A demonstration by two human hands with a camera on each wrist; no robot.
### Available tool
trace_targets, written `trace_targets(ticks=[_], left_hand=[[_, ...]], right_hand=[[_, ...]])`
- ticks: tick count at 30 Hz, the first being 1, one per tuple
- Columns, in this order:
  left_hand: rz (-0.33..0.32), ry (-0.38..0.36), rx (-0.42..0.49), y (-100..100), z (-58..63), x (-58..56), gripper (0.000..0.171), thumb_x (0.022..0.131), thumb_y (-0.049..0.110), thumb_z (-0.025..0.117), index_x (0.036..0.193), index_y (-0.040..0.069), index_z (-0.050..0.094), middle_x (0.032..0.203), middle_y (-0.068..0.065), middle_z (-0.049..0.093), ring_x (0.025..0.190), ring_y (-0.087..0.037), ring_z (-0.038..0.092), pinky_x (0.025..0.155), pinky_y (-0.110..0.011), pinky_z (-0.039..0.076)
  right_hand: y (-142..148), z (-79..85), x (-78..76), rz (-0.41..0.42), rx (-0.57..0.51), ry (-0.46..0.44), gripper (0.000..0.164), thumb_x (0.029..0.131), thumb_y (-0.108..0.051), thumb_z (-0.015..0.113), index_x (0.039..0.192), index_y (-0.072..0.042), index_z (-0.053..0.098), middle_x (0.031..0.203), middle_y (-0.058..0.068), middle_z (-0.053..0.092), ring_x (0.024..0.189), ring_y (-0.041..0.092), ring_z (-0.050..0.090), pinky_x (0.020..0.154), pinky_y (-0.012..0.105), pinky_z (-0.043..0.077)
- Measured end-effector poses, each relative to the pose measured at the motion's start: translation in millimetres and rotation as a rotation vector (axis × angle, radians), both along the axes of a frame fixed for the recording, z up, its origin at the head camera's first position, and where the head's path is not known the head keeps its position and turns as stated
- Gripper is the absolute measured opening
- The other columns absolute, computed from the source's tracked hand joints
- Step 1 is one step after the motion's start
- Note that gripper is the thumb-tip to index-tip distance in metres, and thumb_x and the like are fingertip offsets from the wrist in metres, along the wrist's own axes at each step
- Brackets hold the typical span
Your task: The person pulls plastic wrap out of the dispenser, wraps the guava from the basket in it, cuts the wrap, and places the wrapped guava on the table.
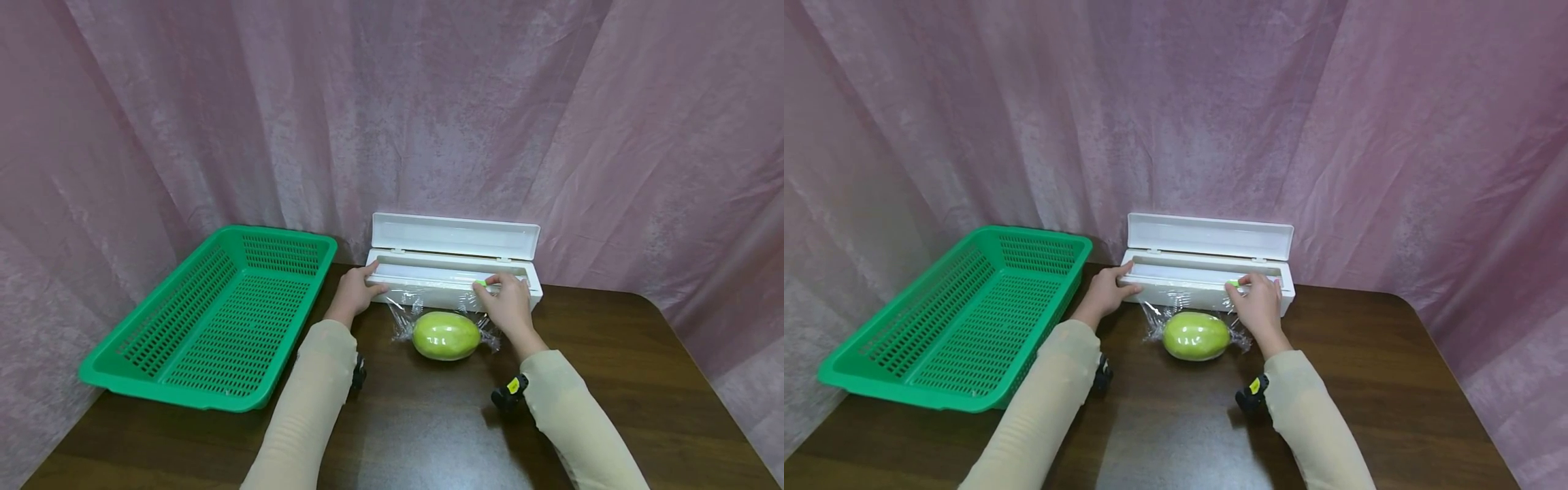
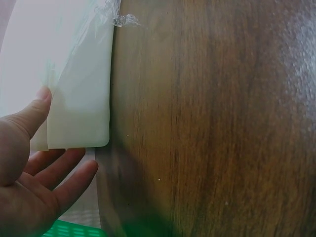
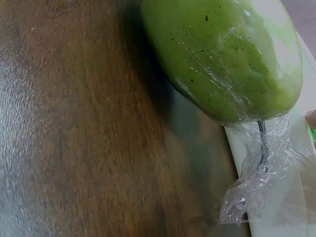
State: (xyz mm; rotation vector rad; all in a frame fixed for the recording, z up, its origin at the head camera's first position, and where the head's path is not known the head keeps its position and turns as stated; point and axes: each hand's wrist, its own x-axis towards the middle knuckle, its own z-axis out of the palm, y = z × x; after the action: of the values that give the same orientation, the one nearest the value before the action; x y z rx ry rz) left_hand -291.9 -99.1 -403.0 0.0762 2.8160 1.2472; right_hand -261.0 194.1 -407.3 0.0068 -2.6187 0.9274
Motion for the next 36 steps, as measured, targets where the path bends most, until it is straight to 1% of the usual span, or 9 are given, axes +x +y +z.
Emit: trace_targets(ticks=[4,8,12,15,18,20,21,28,36], left_hand=[[-0.003,-0.008,0.006,0,0.9,-0.1,0.067,0.087,0.031,0.067,0.146,0.025,0.036,0.151,-0.005,0.037,0.141,-0.025,0.029,0.110,-0.042,0.034],[-0.003,-0.010,0.014,-1,2.1,-0.3,0.067,0.087,0.031,0.067,0.146,0.025,0.036,0.151,-0.005,0.037,0.141,-0.025,0.029,0.110,-0.043,0.035],[-0.004,-0.015,0.013,-2,2.2,-0.6,0.067,0.087,0.031,0.067,0.146,0.026,0.036,0.151,-0.006,0.037,0.141,-0.025,0.028,0.110,-0.043,0.035],[-0.004,-0.017,0.010,-2,1.4,-0.6,0.067,0.087,0.031,0.067,0.146,0.026,0.036,0.151,-0.006,0.036,0.141,-0.026,0.028,0.110,-0.043,0.035],[-0.003,-0.009,0.004,-1,0.1,-0.7,0.067,0.086,0.030,0.068,0.146,0.025,0.037,0.151,-0.006,0.037,0.141,-0.026,0.029,0.110,-0.043,0.034],[0.002,-0.002,0.000,0,-0.8,-0.9,0.067,0.086,0.030,0.068,0.145,0.025,0.037,0.150,-0.006,0.038,0.141,-0.026,0.030,0.111,-0.042,0.033],[0.003,0.000,0.000,0,-1.2,-1.1,0.067,0.086,0.030,0.068,0.145,0.025,0.038,0.150,-0.006,0.038,0.141,-0.026,0.030,0.111,-0.042,0.033],[-0.005,0.003,0.003,1,-0.7,-0.3,0.067,0.086,0.029,0.068,0.145,0.024,0.037,0.150,-0.006,0.038,0.140,-0.026,0.031,0.111,-0.042,0.034],[-0.011,-0.025,0.033,0,1.0,0.6,0.067,0.088,0.029,0.066,0.146,0.028,0.034,0.152,-0.004,0.035,0.141,-0.025,0.028,0.103,-0.042,0.041]], right_hand=[[2,0.6,1.0,-0.007,-0.009,0.000,0.037,0.087,-0.031,0.065,0.100,0.004,0.064,0.106,0.023,0.064,0.107,0.041,0.055,0.111,0.053,0.024],[5,0.3,1.4,-0.023,-0.018,-0.011,0.037,0.088,-0.031,0.065,0.102,0.003,0.064,0.108,0.024,0.064,0.106,0.040,0.054,0.096,0.051,0.039],[7,-0.9,1.8,-0.026,-0.022,-0.018,0.038,0.088,-0.032,0.065,0.102,0.003,0.064,0.108,0.023,0.065,0.104,0.038,0.054,0.090,0.050,0.042],[8,-1.8,2.5,-0.026,-0.019,-0.014,0.037,0.088,-0.032,0.065,0.102,0.002,0.064,0.107,0.022,0.065,0.106,0.038,0.054,0.101,0.052,0.035],[9,-2.6,3.7,-0.045,-0.006,-0.003,0.036,0.087,-0.035,0.066,0.099,-0.001,0.065,0.106,0.020,0.066,0.111,0.037,0.053,0.112,0.058,0.015],[10,-2.9,4.5,-0.055,-0.002,0.001,0.035,0.086,-0.037,0.066,0.097,-0.004,0.065,0.107,0.018,0.065,0.113,0.037,0.052,0.112,0.064,0.000],[11,-2.9,4.9,-0.060,-0.003,-0.003,0.035,0.086,-0.038,0.066,0.097,-0.005,0.065,0.108,0.018,0.065,0.114,0.037,0.052,0.111,0.065,-0.002],[18,-3.0,2.0,-0.019,0.005,-0.054,0.036,0.088,-0.040,0.064,0.101,-0.006,0.063,0.113,0.017,0.063,0.113,0.039,0.047,0.107,0.066,-0.002],[22,-1.4,-1.8,0.009,0.001,-0.068,0.036,0.088,-0.040,0.064,0.101,-0.007,0.063,0.114,0.017,0.063,0.111,0.038,0.046,0.107,0.063,0.001]])
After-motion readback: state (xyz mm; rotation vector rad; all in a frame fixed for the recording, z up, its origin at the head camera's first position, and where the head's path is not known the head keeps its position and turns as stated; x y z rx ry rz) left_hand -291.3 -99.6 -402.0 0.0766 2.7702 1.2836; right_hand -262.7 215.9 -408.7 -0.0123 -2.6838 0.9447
